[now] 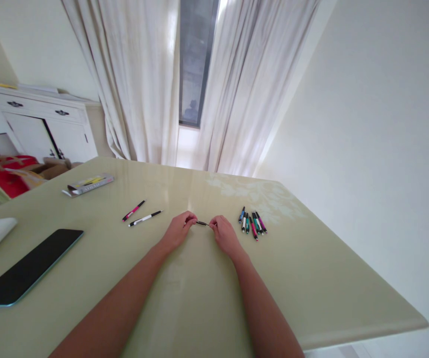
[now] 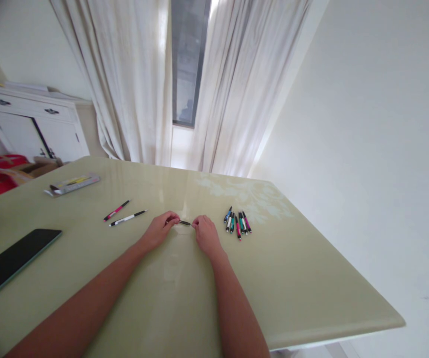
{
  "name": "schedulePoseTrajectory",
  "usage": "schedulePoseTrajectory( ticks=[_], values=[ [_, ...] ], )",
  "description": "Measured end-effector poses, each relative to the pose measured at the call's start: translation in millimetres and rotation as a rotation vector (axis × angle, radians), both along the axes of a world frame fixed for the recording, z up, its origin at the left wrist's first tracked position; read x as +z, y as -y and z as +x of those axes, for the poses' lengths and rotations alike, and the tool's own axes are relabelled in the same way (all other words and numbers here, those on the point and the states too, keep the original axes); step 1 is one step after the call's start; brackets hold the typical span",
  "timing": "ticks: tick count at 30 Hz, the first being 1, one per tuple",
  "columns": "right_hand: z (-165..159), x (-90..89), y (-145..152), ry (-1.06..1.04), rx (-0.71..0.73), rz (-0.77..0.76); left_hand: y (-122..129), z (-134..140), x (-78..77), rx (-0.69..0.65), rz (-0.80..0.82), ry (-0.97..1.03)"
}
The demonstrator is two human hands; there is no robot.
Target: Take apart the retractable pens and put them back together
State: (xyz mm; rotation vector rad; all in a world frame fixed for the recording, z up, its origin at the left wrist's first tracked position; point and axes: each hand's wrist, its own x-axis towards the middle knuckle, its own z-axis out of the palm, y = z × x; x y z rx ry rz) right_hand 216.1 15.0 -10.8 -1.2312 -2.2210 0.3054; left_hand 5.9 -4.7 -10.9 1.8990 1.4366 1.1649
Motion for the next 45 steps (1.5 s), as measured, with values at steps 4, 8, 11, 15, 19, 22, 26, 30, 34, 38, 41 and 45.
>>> schedulePoseTrajectory(
  ticks=[4,8,11,15,19,22,26,30,34,38,41,45],
  values=[
    [0,2.3,2,0.019,0.009,-0.009,2,2,1.8,-0.054,-0.010,-0.018],
    [-3,2.7,4,0.006,0.046,-0.031,4,4,2.1,-0.108,-0.025,-0.038],
    [-6,0.6,5,-0.046,0.090,-0.043,4,5,-0.3,-0.112,0.008,-0.079],
    [-6,-2.0,3,-0.105,0.062,-0.029,-2,3,-8.8,0.020,0.127,-0.111],
    [-1,-3.3,-2,-0.168,-0.035,-0.018,-5,4,-16.0,0.015,0.123,-0.290],
    [2,-3.8,-5,-0.214,-0.075,-0.028,-2,8,-13.5,-0.064,0.100,-0.381],
    [2,-3.8,-5,-0.236,-0.076,-0.048,0,11,-5.7,-0.055,0.082,-0.359],
    [1,-3.7,-3,-0.218,-0.044,-0.044,-2,7,-6.1,-0.013,0.095,-0.259],
    [1,-3.9,-2,-0.200,-0.039,-0.027,-5,2,-8.7,0.002,0.149,-0.010],
    [1,-4.0,-2,-0.179,-0.033,-0.031,-5,0,-7.4,-0.062,0.127,0.086],
    [1,-3.7,-2,-0.161,-0.030,-0.026,-4,2,-7.0,-0.106,0.088,0.072],
    [1,-3.1,-2,-0.160,-0.025,-0.015,-5,2,-7.8,-0.082,0.126,0.039]
  ],
)
